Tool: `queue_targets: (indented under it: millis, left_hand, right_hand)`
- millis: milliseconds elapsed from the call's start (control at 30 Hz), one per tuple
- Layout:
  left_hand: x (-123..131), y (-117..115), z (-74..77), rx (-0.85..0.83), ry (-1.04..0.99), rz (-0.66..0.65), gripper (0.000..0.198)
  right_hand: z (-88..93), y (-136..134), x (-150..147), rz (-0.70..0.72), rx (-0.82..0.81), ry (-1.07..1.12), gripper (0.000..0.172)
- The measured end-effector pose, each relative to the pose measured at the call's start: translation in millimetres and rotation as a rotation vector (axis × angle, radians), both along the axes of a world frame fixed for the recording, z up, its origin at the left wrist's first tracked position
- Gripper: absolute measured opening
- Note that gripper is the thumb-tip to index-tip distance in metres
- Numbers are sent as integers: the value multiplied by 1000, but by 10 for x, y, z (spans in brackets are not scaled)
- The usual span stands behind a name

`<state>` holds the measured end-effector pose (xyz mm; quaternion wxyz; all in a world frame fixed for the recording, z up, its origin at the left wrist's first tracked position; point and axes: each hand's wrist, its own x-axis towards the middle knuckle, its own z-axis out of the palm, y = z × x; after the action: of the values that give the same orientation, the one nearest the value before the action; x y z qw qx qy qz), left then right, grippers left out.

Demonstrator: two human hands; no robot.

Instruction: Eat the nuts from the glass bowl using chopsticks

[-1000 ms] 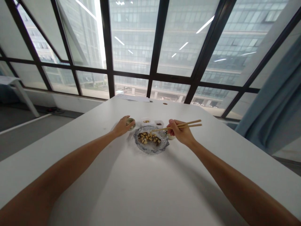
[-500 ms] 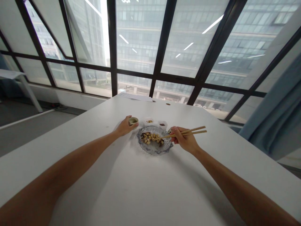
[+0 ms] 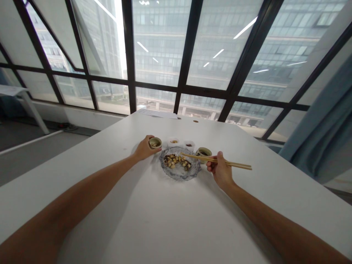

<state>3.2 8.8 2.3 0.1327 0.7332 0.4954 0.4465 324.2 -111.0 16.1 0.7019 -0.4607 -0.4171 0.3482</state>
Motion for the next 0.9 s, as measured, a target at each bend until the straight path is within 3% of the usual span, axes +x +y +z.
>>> queue_targets:
  millis: [233, 433, 633, 767, 900]
  left_hand:
    - [-13, -8, 4, 96, 41, -87, 71]
    - [-7, -19, 16, 103, 50, -117, 67]
    - [16, 2, 10, 108, 44, -119, 67]
    - [23, -5, 14, 112, 33, -131, 67]
    - [25, -14, 7, 103, 24, -151, 66]
  right_hand:
    - [16, -111, -76, -35, 110, -148, 56]
    - [26, -113, -83, -5, 107, -112, 56]
    - [325, -24, -280, -9, 214, -291, 58]
    - [560, 221, -678, 113, 263, -518, 60]
    - [651, 479, -965, 292, 238, -730, 56]
